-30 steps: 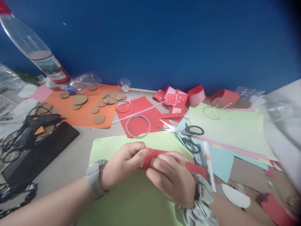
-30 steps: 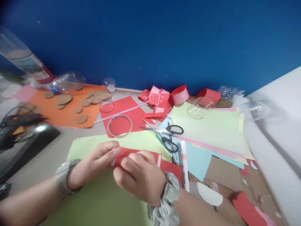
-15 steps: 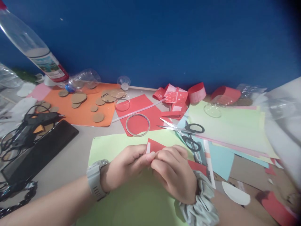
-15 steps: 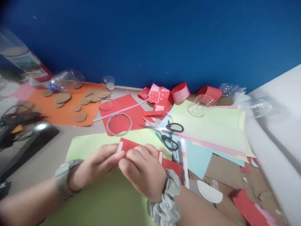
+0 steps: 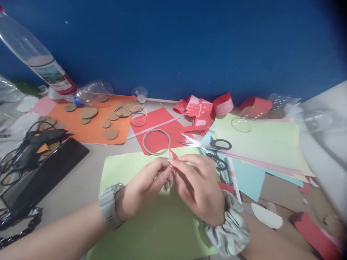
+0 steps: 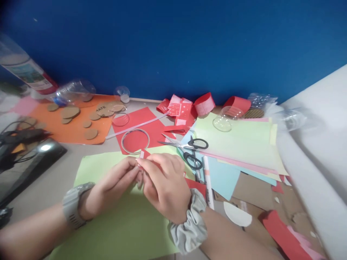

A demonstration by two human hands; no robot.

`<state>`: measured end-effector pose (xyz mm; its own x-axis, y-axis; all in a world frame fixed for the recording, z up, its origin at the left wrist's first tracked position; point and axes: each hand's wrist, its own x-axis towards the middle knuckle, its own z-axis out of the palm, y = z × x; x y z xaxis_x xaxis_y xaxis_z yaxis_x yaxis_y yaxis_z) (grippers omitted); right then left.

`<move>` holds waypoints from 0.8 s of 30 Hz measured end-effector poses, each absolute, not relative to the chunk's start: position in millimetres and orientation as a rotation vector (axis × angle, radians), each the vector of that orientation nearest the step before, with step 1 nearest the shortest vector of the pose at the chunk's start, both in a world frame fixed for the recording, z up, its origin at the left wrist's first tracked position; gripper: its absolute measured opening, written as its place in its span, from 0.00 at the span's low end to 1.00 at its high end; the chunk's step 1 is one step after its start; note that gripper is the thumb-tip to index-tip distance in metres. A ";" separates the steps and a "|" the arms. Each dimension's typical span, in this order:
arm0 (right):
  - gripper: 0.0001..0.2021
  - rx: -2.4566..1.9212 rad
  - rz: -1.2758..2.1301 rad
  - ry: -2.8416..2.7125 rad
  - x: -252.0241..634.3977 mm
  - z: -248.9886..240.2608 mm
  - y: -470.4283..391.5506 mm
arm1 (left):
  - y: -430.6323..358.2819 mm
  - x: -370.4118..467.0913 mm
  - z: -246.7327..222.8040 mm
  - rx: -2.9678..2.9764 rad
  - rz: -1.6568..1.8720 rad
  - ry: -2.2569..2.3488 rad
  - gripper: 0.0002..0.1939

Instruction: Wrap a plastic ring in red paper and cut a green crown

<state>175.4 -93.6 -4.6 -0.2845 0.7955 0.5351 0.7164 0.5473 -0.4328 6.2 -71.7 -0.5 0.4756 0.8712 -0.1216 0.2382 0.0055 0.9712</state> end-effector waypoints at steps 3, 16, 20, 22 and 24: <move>0.15 -1.172 0.229 -2.069 174.7 -2.3 -91.2 | -72.5 7.7 -0.4 1.554 0.667 1.048 0.09; 0.07 -1.225 0.477 -2.004 174.9 -3.7 -90.1 | -80.7 5.4 -4.1 1.921 0.640 1.165 0.07; 0.06 -1.273 0.526 -1.978 175.0 -3.9 -89.8 | -80.4 5.8 -2.4 1.950 0.654 1.147 0.06; 0.06 -1.283 0.549 -1.966 175.3 -4.0 -89.7 | -79.7 5.7 -2.4 1.964 0.666 1.143 0.06; 0.06 -1.280 0.572 -1.968 175.7 -3.8 -89.4 | -79.3 5.4 -2.9 1.972 0.673 1.148 0.06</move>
<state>175.7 -89.4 -3.8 -0.2579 0.9112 0.3212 0.5974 0.4116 -0.6882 5.4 -79.3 -2.9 0.4605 0.8849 0.0707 0.4938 -0.3215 0.8080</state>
